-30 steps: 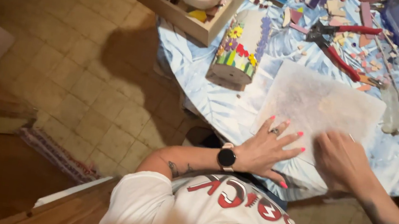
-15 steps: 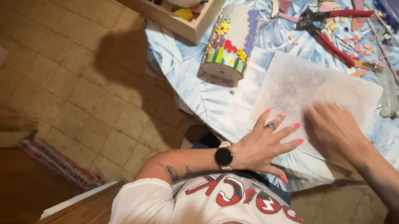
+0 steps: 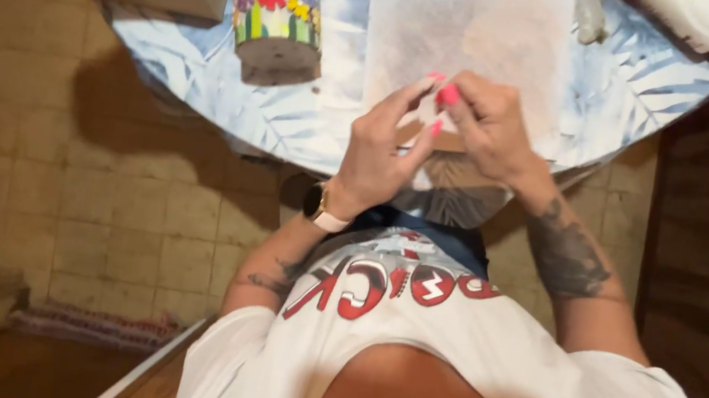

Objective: Decorating a cylindrical object with flower cutouts and molding small craft materials

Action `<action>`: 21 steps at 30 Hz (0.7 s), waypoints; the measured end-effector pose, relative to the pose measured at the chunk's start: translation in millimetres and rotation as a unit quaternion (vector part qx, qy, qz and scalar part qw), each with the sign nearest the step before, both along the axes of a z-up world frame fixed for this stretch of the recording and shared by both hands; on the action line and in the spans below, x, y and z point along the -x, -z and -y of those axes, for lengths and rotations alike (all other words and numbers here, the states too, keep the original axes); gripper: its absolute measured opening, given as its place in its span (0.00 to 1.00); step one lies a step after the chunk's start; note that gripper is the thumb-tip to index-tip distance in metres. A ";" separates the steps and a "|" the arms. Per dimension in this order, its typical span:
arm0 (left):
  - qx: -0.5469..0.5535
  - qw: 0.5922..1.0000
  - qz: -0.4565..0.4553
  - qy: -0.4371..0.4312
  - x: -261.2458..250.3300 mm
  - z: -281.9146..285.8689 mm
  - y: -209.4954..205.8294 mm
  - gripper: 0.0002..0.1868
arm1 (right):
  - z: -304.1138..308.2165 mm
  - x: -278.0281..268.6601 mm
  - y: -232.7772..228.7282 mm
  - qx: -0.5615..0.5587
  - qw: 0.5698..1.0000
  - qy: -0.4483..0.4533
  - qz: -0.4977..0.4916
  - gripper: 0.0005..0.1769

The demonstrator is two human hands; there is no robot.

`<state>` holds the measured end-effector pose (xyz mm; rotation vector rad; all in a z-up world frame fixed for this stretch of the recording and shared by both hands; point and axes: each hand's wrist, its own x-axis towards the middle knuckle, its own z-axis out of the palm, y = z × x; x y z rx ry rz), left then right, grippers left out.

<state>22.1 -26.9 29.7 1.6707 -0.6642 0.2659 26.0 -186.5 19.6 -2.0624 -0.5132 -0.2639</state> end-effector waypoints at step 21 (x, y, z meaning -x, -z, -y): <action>-0.323 0.942 0.087 -0.028 8.4 -6.9 12.2 0.20 | 28.0 8.5 12.2 0.294 0.948 0.008 0.125 0.08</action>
